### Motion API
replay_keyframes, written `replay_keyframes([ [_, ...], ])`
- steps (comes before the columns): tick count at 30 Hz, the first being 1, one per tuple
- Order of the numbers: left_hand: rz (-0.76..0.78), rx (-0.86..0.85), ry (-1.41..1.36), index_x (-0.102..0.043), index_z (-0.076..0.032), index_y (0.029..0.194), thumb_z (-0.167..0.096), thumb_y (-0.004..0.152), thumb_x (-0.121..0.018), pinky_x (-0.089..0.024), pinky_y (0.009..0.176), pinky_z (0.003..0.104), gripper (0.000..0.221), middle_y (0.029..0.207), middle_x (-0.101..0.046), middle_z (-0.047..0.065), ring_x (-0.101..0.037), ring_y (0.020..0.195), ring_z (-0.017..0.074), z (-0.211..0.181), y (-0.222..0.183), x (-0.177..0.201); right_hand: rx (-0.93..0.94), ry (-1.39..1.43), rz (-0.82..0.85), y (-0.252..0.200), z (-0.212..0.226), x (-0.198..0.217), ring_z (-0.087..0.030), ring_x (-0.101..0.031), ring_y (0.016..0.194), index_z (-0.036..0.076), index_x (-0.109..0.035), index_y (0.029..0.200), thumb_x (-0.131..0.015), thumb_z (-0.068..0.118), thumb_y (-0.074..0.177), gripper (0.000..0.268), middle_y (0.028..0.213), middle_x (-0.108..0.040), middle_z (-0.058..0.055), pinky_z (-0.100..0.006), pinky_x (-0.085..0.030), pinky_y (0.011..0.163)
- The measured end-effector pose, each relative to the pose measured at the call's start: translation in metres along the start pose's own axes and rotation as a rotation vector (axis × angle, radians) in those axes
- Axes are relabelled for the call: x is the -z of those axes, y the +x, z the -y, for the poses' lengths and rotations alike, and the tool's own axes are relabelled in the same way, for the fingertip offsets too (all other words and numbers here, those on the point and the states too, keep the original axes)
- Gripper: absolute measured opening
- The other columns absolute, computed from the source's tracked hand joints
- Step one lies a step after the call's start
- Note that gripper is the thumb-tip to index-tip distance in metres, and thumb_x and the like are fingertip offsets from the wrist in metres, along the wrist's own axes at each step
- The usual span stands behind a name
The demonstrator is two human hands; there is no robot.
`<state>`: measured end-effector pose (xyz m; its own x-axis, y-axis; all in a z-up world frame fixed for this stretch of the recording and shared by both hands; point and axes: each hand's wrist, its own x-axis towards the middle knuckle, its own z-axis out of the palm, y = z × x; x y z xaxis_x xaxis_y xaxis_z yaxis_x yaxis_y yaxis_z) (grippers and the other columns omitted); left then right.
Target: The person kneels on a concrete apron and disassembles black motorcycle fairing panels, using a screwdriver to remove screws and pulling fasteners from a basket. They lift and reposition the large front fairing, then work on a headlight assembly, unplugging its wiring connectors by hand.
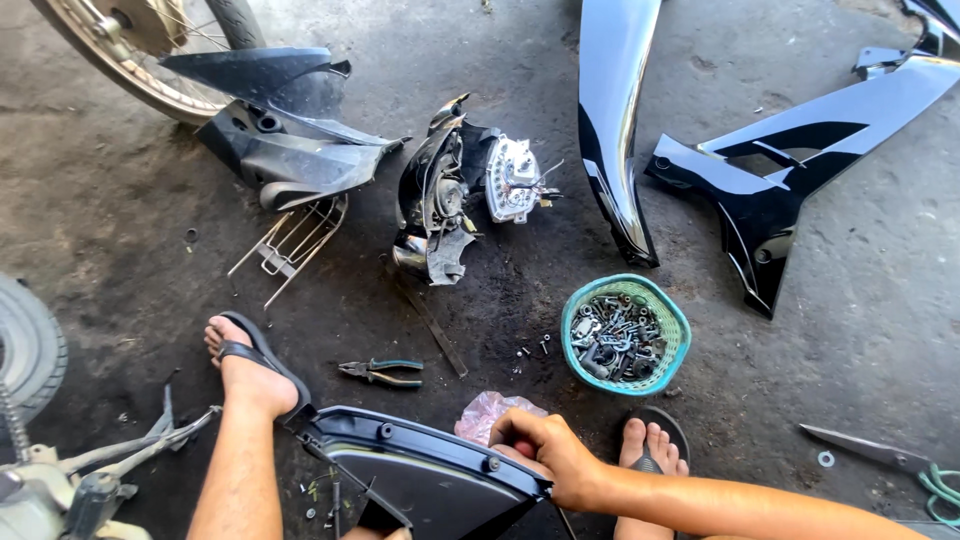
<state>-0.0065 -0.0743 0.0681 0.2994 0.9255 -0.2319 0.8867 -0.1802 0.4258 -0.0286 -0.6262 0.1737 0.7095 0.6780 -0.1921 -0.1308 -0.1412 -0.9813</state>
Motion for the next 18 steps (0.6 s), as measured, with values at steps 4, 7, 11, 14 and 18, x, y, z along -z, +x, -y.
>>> replay_keyframes([
  [4,0.025,-0.062,0.028,-0.006,-0.01,0.163,-0.066,0.086,-0.033,-0.003,0.128,0.044,0.099,0.172,-0.005,0.011,-0.004,0.159,0.0241,-0.045,-0.07,0.027,0.001,0.08,0.011,-0.003,0.012,-0.001,-0.008,-0.052,0.059,0.007,-0.07,0.1,-0.072,0.015,0.094,0.01,0.067,-0.063,-0.001,-0.026,-0.045,0.054],
  [7,0.035,-0.091,0.035,-0.002,-0.008,0.163,-0.066,0.082,-0.038,-0.002,0.128,0.043,0.106,0.172,-0.001,0.012,-0.001,0.159,0.0235,-0.049,-0.102,0.037,0.04,0.164,-0.026,-0.001,0.028,0.001,-0.007,-0.059,0.067,0.006,-0.069,0.1,-0.071,0.017,0.094,0.012,0.077,-0.07,-0.002,-0.025,-0.051,0.061],
  [11,0.092,-0.18,0.055,0.004,-0.007,0.163,-0.067,0.076,-0.046,0.0,0.127,0.041,0.117,0.171,0.004,0.012,0.004,0.158,0.0227,-0.024,-0.072,0.009,-0.026,0.106,-0.088,-0.004,0.032,0.004,-0.009,-0.054,0.066,0.006,-0.071,0.099,-0.071,0.017,0.093,0.012,0.075,-0.067,-0.003,-0.026,-0.048,0.059],
  [14,0.115,-0.212,0.067,0.008,-0.006,0.163,-0.067,0.071,-0.052,0.001,0.127,0.04,0.125,0.171,0.007,0.012,0.007,0.158,0.022,-0.003,-0.061,0.013,-0.071,0.042,-0.062,-0.003,0.026,0.002,-0.009,-0.052,0.065,0.005,-0.07,0.096,-0.072,0.017,0.093,0.012,0.072,-0.064,-0.002,-0.027,-0.047,0.058],
  [18,0.13,-0.246,0.075,0.014,-0.004,0.163,-0.068,0.065,-0.06,0.003,0.126,0.039,0.137,0.17,0.012,0.013,0.011,0.157,0.0211,-0.054,-0.108,0.046,-0.352,0.145,-0.081,0.007,0.032,0.008,-0.007,-0.049,0.062,0.006,-0.069,0.092,-0.071,0.022,0.095,0.016,0.064,-0.059,-0.002,-0.027,-0.044,0.055],
])
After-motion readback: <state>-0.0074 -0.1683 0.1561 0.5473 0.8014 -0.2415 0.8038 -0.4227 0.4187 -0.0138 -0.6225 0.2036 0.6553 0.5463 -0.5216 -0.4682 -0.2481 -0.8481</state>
